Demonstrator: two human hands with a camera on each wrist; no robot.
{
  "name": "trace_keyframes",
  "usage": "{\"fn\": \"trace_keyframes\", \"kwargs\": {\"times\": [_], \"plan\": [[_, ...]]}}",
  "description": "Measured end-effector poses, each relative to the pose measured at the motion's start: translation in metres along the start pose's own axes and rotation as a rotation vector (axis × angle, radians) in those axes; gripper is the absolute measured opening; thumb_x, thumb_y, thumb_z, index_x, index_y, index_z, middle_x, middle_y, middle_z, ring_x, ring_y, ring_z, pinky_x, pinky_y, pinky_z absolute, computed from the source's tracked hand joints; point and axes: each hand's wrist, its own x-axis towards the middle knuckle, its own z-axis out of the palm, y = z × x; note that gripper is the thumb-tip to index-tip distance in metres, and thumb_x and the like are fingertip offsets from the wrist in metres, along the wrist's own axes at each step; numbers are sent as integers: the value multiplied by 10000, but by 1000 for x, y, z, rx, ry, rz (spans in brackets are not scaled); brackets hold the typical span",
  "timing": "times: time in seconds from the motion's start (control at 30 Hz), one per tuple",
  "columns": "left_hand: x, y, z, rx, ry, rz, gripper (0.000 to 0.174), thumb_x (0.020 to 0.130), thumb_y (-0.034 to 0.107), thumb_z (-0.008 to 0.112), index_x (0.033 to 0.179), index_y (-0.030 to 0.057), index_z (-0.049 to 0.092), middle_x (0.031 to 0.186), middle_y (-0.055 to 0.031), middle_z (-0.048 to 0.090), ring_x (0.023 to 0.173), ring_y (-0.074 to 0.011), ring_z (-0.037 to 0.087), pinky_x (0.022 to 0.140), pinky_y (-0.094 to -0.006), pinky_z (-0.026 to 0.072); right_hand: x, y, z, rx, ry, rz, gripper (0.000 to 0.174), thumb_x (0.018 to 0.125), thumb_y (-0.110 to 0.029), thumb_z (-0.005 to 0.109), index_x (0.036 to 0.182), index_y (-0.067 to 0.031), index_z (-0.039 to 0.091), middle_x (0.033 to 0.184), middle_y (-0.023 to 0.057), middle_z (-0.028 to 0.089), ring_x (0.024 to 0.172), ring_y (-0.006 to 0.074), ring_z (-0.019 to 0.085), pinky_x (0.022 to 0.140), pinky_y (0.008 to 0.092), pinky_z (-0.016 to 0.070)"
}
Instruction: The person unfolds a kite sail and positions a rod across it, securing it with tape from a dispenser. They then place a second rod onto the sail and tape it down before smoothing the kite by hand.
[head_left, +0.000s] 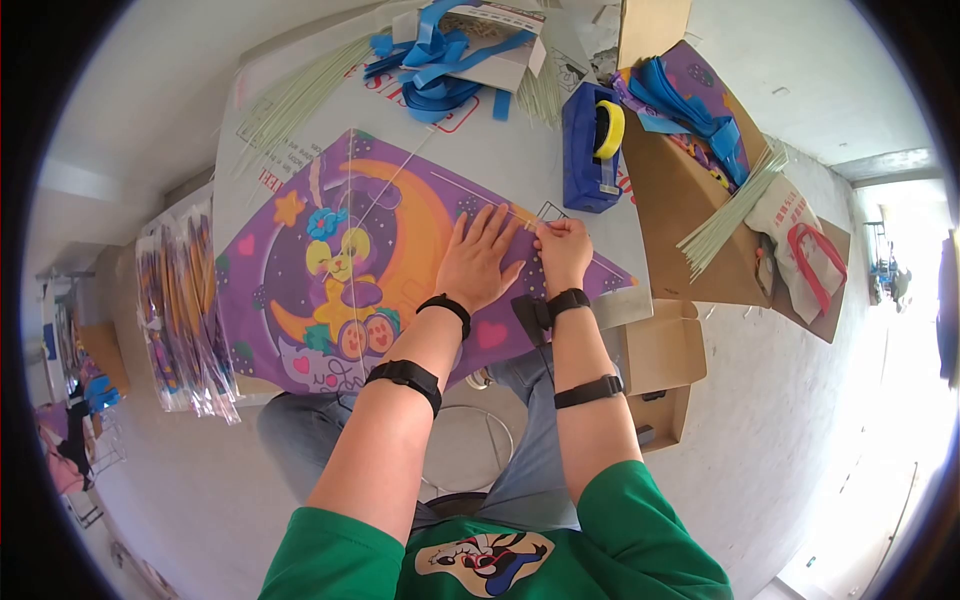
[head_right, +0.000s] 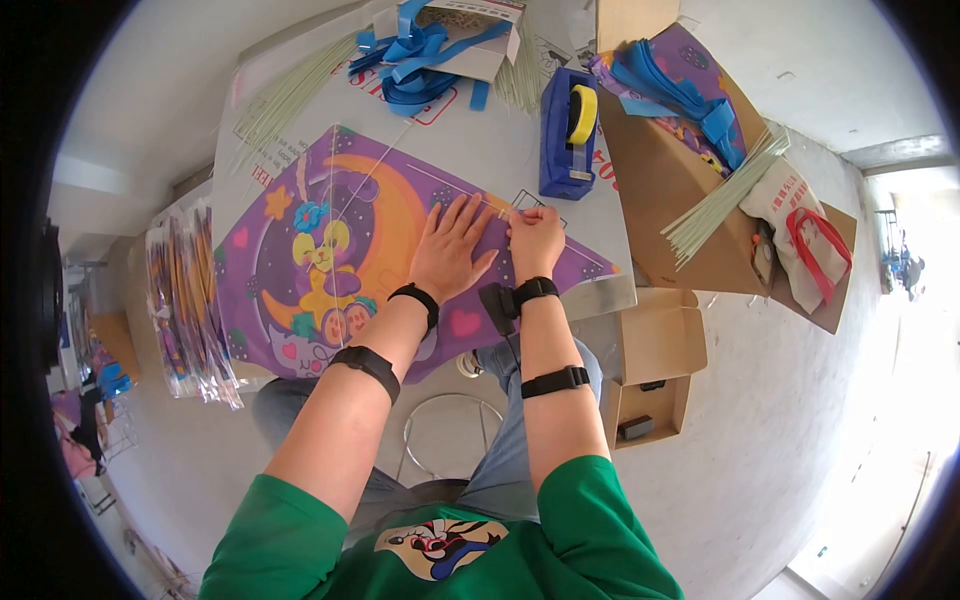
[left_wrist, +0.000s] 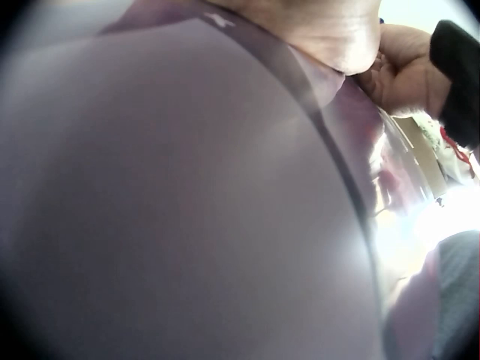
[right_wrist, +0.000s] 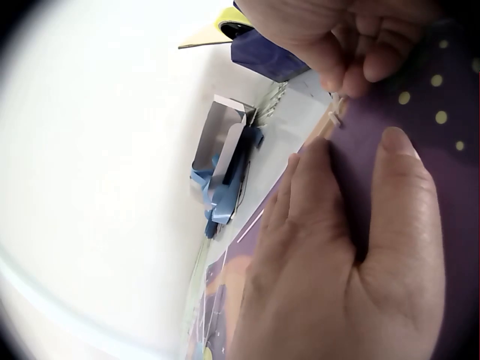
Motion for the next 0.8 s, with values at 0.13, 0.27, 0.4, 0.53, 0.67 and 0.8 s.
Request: {"fn": "trace_keyframes", "kwargs": {"times": [0.13,0.27,0.4,0.53,0.67,0.8], "plan": [[0,0,0,-2,4,1,631,918,479,441,1433,122,365,1530,-62,263,1419,-232,201,1158,-455,126,0,0,3,-34,25,-9,180,751,-73,718,836,-15,570,681,65,633,555,167,646,549,288,503],[0,0,0,1,6,1,630,917,477,445,1434,127,364,1529,-62,265,1417,-232,205,1156,-457,131,2,-1,4,-131,48,-11,191,740,-85,724,830,-21,568,692,82,641,550,192,650,562,306,508],[1,1,-2,16,-17,-4,633,920,485,434,1442,137,348,1531,-59,259,1420,-227,197,1159,-455,121,8,5,8,-222,72,-30,231,714,-133,744,818,-23,570,719,123,650,676,283,659,636,363,515],[0,-1,2,3,45,14,617,908,462,472,1418,129,378,1505,-83,304,1401,-254,241,1146,-470,159,15,14,11,-283,87,-46,255,703,-169,751,814,-23,575,746,152,652,790,352,638,704,406,506],[0,-2,6,20,51,17,614,914,465,459,1421,130,374,1507,-81,303,1401,-253,241,1147,-471,156,17,12,12,-308,69,-16,254,710,-172,747,812,-21,571,759,165,650,778,366,636,706,411,506],[0,-2,5,21,57,23,610,920,468,446,1421,127,373,1507,-79,302,1400,-251,244,1148,-470,153,18,8,12,-392,46,-79,251,732,-162,743,813,-13,558,710,152,637,662,308,637,612,385,504]]}}
